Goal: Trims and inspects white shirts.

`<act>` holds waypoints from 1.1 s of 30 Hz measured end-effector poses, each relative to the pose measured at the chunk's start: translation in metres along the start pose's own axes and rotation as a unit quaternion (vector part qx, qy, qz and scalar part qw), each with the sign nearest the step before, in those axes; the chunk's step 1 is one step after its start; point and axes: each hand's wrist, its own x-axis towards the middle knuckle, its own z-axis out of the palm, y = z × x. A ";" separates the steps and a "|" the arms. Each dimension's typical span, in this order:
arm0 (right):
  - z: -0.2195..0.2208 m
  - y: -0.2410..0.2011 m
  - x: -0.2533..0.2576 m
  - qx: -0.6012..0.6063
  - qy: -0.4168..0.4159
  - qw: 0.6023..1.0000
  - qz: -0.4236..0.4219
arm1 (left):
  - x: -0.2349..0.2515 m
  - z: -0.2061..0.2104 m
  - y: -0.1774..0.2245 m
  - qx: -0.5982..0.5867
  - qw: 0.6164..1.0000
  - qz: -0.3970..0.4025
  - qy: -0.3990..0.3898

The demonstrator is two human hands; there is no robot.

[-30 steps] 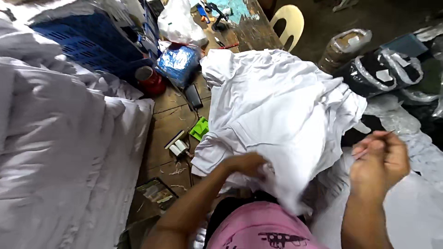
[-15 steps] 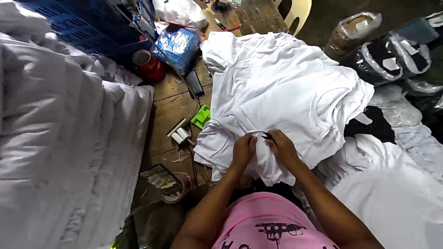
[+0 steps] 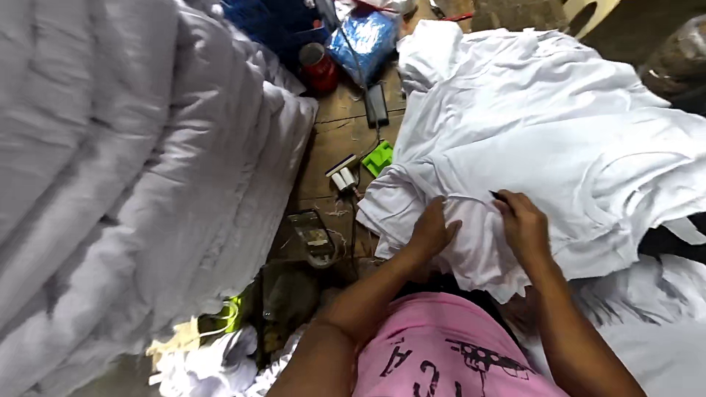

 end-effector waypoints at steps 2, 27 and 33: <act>-0.026 -0.003 -0.001 0.038 0.065 0.997 0.009 | 0.001 -0.013 0.020 0.076 0.989 0.048 -0.115; -0.112 0.021 0.047 -0.053 0.073 0.996 0.018 | 0.112 0.007 0.024 -0.453 0.873 0.006 0.182; -0.164 -0.021 0.073 0.061 0.177 0.982 -0.012 | 0.144 -0.019 0.086 -0.714 0.692 -0.051 0.095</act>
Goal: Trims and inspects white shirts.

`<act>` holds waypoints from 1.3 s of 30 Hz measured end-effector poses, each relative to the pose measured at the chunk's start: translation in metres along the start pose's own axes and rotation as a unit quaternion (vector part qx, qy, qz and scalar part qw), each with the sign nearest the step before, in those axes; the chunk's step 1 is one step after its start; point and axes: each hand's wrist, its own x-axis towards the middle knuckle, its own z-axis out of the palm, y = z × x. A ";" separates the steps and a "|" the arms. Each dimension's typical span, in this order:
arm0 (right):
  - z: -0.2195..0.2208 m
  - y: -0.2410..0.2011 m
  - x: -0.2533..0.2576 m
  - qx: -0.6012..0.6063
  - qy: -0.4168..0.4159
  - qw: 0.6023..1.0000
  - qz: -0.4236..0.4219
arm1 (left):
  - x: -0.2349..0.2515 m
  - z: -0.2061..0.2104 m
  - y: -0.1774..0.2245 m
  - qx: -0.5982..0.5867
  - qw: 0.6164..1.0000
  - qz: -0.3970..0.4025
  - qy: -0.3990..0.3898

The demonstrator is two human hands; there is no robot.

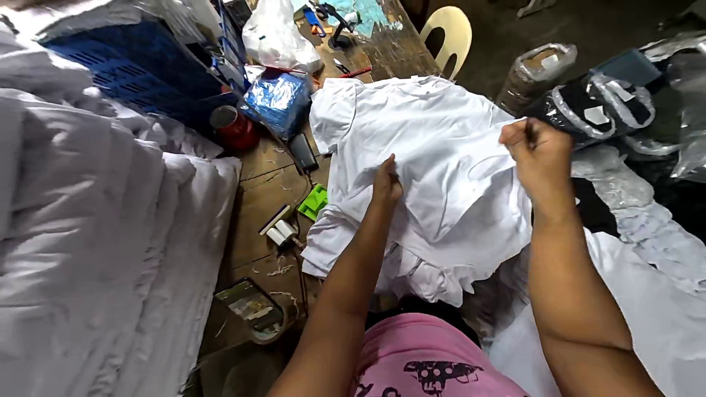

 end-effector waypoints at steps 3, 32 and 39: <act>-0.006 0.001 -0.015 -0.002 -0.002 1.000 0.007 | -0.032 -0.024 0.010 0.167 0.981 -0.058 -0.079; 0.140 0.042 -0.144 -0.043 -0.342 0.937 0.059 | -0.137 -0.133 -0.009 0.702 0.699 0.088 -0.104; 0.148 0.047 -0.149 -0.004 -0.252 0.964 0.090 | -0.095 -0.129 -0.042 0.684 0.645 0.316 -0.129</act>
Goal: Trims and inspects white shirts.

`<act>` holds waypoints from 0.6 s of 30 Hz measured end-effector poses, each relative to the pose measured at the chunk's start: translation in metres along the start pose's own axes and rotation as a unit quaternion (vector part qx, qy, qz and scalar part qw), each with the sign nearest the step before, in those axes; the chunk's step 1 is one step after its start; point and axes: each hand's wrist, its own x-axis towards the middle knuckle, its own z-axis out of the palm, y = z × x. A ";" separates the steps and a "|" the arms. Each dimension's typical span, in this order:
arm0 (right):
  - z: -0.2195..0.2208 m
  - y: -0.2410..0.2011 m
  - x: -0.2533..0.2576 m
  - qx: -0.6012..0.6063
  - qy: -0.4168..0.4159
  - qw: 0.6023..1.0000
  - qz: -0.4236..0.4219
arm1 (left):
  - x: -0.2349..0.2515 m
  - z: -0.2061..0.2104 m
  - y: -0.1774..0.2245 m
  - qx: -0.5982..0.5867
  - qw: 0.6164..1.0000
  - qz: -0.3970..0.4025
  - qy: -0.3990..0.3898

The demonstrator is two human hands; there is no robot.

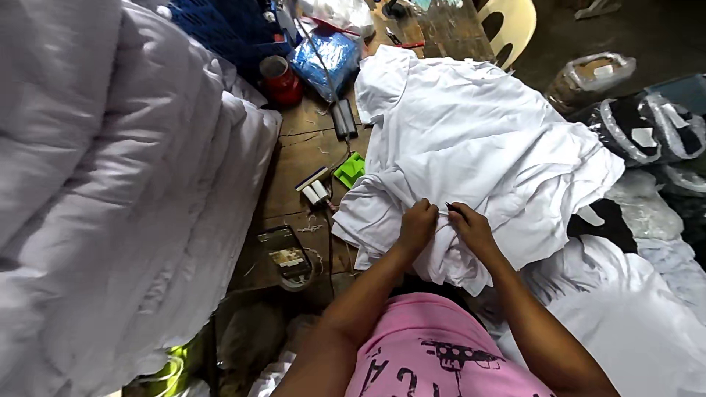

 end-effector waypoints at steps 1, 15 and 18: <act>0.002 0.001 0.000 -0.030 0.000 0.999 -0.032 | 0.000 0.002 -0.003 -0.007 0.999 0.015 0.030; -0.008 -0.012 0.000 -0.147 0.035 0.977 -0.149 | -0.018 -0.048 0.025 -0.004 0.985 -0.119 -0.127; -0.040 -0.025 0.002 -0.089 0.075 0.988 -0.106 | -0.005 -0.071 0.042 -0.022 0.940 -0.094 -0.327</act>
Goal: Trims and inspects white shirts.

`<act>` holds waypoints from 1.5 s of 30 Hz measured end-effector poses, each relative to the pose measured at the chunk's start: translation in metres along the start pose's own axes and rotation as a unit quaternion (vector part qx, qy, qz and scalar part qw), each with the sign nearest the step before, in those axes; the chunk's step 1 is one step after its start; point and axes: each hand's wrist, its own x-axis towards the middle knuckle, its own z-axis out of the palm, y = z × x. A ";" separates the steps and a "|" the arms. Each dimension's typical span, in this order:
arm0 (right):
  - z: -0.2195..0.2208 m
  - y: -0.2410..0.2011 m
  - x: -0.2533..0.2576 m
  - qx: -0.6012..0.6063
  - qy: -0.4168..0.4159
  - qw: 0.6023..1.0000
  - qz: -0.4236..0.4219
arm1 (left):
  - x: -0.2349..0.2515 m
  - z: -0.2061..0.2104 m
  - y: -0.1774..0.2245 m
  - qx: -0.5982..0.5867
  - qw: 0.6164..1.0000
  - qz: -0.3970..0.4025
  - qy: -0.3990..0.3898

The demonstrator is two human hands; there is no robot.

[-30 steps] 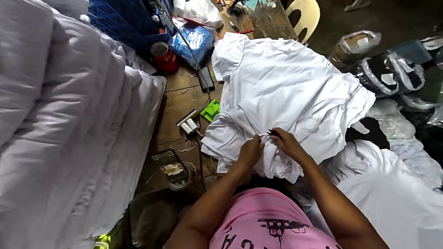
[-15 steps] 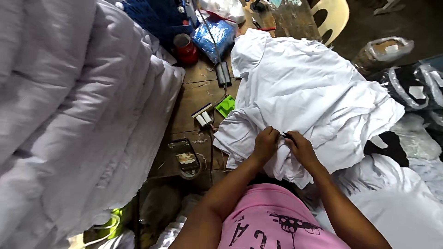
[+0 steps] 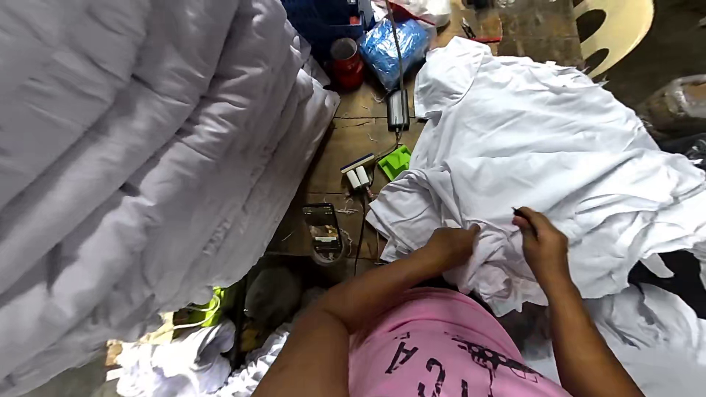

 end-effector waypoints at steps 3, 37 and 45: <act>-0.035 -0.013 0.010 0.068 0.133 0.989 0.019 | 0.009 -0.044 0.018 -0.153 0.970 0.180 0.065; -0.027 -0.026 -0.036 0.192 0.003 0.959 0.209 | 0.016 0.065 0.047 -0.152 0.988 0.030 0.001; -0.005 0.001 -0.140 0.079 0.013 0.956 0.281 | -0.015 0.074 0.004 -0.017 0.999 0.010 -0.038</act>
